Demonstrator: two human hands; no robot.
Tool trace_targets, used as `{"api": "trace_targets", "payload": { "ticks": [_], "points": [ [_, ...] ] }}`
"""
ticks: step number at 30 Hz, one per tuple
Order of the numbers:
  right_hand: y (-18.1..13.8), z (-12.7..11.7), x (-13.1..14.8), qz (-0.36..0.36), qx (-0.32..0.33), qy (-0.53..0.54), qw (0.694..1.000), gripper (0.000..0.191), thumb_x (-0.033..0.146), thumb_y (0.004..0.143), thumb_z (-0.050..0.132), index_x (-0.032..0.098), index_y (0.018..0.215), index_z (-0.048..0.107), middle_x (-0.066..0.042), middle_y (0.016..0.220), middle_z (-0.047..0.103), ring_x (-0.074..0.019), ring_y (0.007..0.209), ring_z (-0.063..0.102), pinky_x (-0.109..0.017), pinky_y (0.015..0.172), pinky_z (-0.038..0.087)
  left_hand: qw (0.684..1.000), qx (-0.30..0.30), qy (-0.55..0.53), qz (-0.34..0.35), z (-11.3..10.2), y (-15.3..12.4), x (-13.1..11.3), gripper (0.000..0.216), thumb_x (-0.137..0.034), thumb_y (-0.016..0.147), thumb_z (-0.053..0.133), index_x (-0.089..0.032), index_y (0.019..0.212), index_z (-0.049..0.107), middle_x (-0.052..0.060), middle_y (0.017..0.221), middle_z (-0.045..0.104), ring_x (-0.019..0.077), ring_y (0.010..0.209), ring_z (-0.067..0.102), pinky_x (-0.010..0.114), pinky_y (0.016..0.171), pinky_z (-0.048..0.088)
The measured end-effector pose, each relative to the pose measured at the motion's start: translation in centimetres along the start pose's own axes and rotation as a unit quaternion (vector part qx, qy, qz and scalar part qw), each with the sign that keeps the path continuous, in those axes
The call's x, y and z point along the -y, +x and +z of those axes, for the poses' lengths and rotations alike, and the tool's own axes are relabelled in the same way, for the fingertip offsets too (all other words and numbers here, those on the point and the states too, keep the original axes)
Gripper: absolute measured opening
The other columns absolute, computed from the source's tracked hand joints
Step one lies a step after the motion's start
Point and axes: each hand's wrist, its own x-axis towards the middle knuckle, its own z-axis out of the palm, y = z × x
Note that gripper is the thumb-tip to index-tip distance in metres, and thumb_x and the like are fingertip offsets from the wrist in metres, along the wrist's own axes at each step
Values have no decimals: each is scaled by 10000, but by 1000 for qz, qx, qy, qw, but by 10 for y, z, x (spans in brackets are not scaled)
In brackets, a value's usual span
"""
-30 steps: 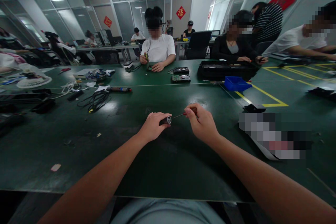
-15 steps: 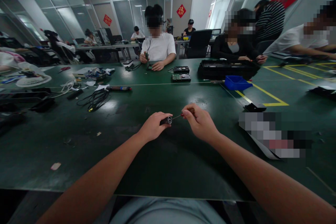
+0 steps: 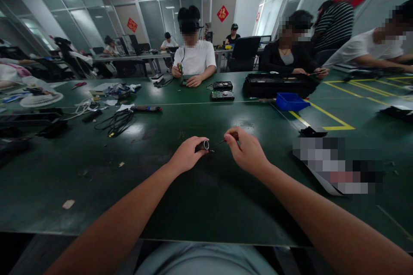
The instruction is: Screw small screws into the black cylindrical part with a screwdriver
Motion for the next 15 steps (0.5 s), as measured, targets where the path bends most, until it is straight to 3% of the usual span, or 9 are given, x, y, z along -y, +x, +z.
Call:
{"api": "trace_targets", "payload": {
  "ticks": [7, 10, 13, 15],
  "points": [
    [1, -2, 0, 21, -11, 16, 1000, 192, 353, 982, 445, 204, 960, 566, -63, 816, 681, -216, 735, 647, -343, 658, 448, 997, -54, -37, -43, -1, -1, -5, 371, -214, 915, 569, -194, 1284, 533, 87, 1215, 609, 229, 1113, 578, 400, 1001, 462],
    [1, -3, 1, 24, -8, 17, 1000, 203, 351, 985, 437, 198, 962, 568, -71, 828, 684, -220, 751, 652, -345, 667, 453, 997, -35, -29, -65, -4, -2, -11, 413, -311, 931, 561, -203, 1324, 495, 86, 1123, 631, 225, 990, 610, 385, 892, 498],
    [1, -4, 0, 18, -11, 11, 1000, 204, 346, 985, 439, 194, 971, 574, -67, 824, 684, -214, 745, 651, -337, 665, 452, 998, 7, 2, -65, -6, -2, -19, 379, -448, 905, 597, -208, 1198, 577, 67, 1009, 655, 220, 874, 620, 357, 777, 501],
    [1, -4, -1, 14, -17, 5, 1000, 199, 339, 983, 444, 191, 974, 577, -62, 818, 683, -209, 737, 648, -332, 664, 450, 998, 37, 31, -48, -6, -1, -23, 299, -441, 908, 593, -207, 1093, 619, 57, 997, 662, 214, 875, 621, 342, 766, 490]
  ]
}}
